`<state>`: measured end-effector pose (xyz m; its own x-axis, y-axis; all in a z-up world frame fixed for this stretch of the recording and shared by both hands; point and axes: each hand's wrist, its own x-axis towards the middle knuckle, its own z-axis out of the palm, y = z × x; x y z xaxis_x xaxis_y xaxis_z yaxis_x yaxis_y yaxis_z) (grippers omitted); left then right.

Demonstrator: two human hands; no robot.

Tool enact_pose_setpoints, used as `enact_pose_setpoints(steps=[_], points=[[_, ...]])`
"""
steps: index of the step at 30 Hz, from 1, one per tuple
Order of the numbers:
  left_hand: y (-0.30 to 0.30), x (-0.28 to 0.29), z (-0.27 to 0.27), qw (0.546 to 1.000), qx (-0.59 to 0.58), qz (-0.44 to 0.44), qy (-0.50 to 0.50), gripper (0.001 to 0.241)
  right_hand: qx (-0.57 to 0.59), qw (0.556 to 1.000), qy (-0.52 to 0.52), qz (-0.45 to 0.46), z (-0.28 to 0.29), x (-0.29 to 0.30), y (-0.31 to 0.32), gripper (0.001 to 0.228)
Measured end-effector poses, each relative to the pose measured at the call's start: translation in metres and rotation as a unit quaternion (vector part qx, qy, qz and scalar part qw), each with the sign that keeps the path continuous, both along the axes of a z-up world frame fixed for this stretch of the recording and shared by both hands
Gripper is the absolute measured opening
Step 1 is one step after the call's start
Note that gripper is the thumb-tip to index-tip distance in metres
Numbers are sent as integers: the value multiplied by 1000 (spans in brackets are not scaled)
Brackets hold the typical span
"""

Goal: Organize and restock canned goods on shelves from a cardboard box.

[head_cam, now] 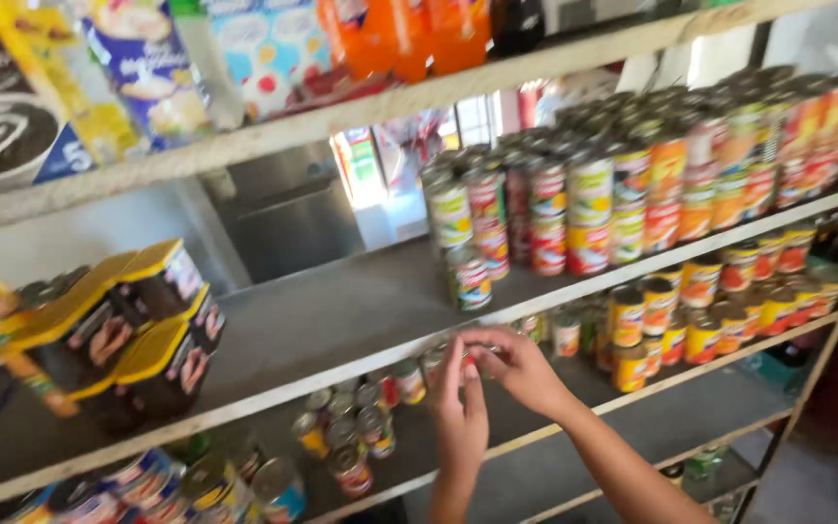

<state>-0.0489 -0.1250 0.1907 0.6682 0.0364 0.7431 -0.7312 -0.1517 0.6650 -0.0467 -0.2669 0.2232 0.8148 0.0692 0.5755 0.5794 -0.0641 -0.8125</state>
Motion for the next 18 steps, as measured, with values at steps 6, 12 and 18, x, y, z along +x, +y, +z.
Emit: enact_pose_setpoints(steps=[6, 12, 18], points=[[-36, 36, 86, 980, 74, 67, -171, 48, -33, 986, -136, -95, 48, 39, -47, 32], [-48, 114, 86, 997, 56, 45, -29, 59, -65, 986, -104, -116, 56, 81, -72, 51], [-40, 109, 84, 994, 34, -44, 94, 40, -96, 994, -51, 1, 56, 89, -81, 58]])
